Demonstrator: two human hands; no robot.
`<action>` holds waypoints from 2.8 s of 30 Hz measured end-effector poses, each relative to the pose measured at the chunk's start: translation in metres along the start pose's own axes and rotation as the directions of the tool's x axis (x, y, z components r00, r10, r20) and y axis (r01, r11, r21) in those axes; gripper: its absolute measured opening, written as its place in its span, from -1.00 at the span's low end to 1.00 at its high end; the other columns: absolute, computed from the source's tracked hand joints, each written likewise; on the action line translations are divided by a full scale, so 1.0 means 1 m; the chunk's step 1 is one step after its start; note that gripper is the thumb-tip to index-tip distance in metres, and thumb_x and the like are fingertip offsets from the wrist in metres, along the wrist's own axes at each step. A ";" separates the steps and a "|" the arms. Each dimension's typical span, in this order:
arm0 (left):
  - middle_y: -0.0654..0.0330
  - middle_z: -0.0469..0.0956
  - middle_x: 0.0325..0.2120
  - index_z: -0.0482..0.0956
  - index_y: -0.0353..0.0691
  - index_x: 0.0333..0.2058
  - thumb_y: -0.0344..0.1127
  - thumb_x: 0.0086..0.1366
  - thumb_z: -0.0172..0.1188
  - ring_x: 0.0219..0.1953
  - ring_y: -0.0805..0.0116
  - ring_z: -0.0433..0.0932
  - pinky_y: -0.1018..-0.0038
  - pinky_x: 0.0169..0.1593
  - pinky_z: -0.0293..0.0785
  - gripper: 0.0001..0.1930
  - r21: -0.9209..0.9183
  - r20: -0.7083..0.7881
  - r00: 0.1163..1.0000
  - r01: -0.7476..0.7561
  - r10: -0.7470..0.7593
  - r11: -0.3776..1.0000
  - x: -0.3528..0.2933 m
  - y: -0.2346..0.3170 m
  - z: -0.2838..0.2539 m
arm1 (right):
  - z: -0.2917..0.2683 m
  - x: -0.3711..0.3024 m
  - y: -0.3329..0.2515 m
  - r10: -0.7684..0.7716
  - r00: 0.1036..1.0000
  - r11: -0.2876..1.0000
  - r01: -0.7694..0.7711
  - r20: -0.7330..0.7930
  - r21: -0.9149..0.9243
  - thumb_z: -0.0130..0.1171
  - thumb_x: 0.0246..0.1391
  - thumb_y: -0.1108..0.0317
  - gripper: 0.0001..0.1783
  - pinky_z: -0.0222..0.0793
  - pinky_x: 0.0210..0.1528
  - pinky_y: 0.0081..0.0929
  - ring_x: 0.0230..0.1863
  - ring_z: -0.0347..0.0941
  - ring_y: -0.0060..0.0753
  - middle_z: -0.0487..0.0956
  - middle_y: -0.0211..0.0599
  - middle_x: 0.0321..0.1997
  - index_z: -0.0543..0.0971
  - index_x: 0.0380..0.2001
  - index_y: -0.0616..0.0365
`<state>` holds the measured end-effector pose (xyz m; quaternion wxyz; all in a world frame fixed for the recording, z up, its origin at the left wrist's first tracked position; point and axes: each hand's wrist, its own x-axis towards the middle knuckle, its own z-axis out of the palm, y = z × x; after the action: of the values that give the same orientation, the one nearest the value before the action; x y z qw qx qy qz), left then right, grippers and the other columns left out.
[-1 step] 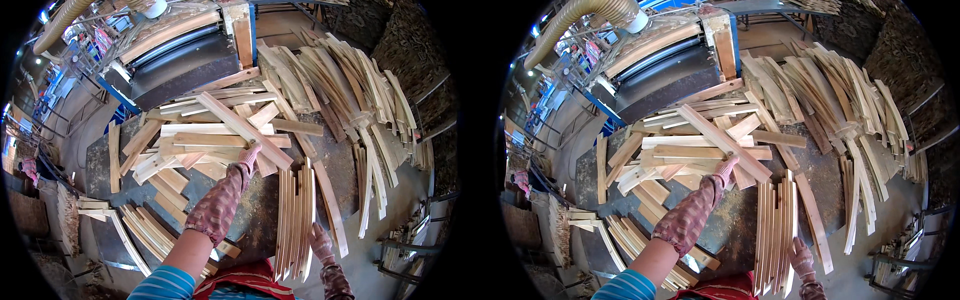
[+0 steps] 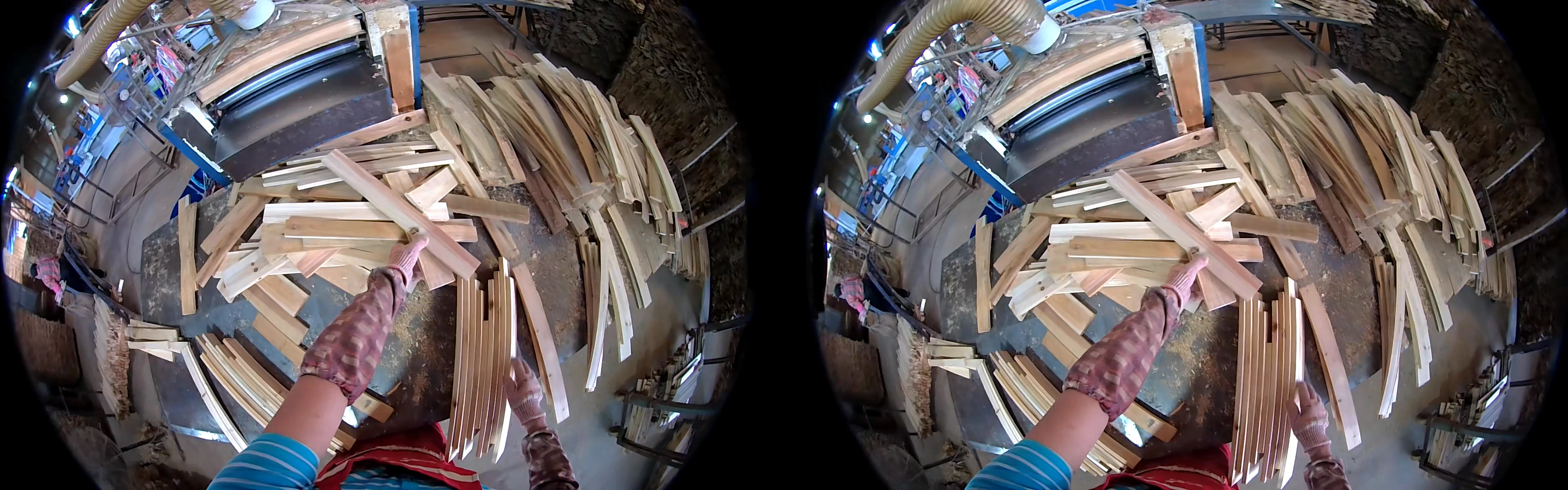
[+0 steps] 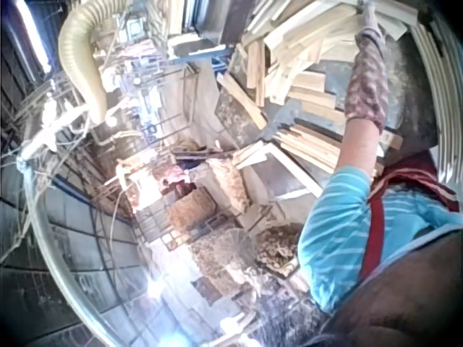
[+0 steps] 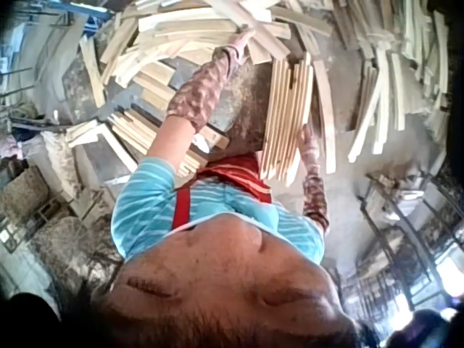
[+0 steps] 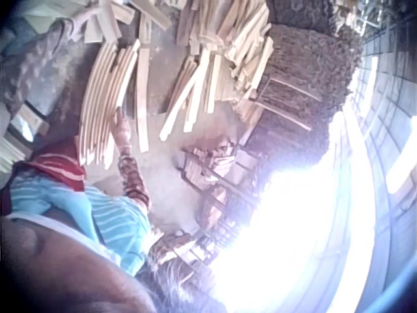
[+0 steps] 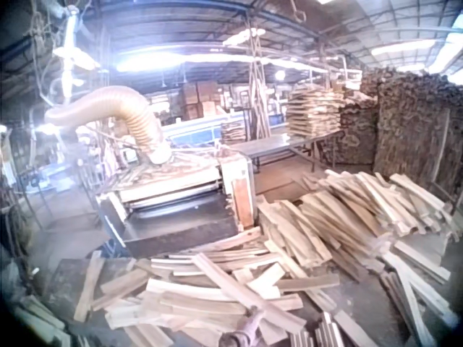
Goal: The person sorts through a large pile of wooden planks on a metal table in a workshop. They pick up individual planks, inspect them, and stack them into neat piles on the table or on nearby racks. The person wears gloves and an apron while handling the wood.
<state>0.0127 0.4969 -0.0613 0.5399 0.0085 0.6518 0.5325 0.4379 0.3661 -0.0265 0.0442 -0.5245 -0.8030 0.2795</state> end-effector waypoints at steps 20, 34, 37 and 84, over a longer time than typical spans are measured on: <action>-0.02 0.36 0.30 0.01 -0.27 0.45 -0.15 0.27 0.40 0.19 0.22 0.45 0.39 0.19 0.46 -0.06 -0.007 0.298 0.936 -0.193 0.186 0.981 -0.191 -0.086 -0.172 | 0.069 0.023 -0.261 -0.028 0.999 0.865 0.008 0.032 0.502 0.47 -0.08 0.16 -0.21 0.56 0.03 -0.22 0.00 0.64 -0.09 0.65 0.04 -0.08 0.40 0.22 0.11; 0.03 0.67 -0.26 0.46 -0.42 0.10 -0.28 0.28 0.26 -0.30 0.29 0.65 0.33 -0.21 0.62 -0.52 -0.277 -0.353 0.927 -0.231 0.125 0.933 -0.409 -0.163 -0.457 | 0.221 0.040 -0.209 -0.273 0.944 0.961 0.260 -0.187 -0.092 0.34 0.06 0.09 -0.11 0.16 0.47 -0.21 0.43 0.19 0.03 0.25 0.07 0.43 0.25 0.38 0.23; 0.04 0.68 -0.28 0.47 -0.39 0.07 -0.17 0.32 0.22 -0.37 0.28 0.64 0.30 -0.23 0.62 -0.54 -0.256 -0.545 0.838 -0.198 0.028 0.946 -0.472 -0.211 -0.504 | 0.199 0.060 -0.258 0.103 0.992 0.990 -0.095 -0.069 0.102 0.36 -0.11 0.00 0.13 0.22 0.44 -0.06 0.44 0.16 0.30 0.07 0.21 0.52 0.10 0.47 0.20; 0.12 0.64 -0.05 0.47 -0.41 0.18 -0.39 0.22 0.30 -0.10 0.31 0.65 0.42 -0.03 0.60 -0.46 -0.132 0.178 0.982 -0.045 0.069 0.990 -0.235 -0.104 -0.256 | 0.082 0.281 -0.296 -0.271 0.962 0.910 0.268 0.034 -0.317 0.23 0.16 -0.05 -0.32 0.35 0.29 -0.10 0.31 0.39 -0.06 0.46 -0.12 0.28 0.40 0.26 0.01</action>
<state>-0.0127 0.1389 -0.0092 0.5812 0.0414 0.5638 0.5854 0.0409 0.4896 -0.0115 0.0012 -0.4104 -0.9019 0.1345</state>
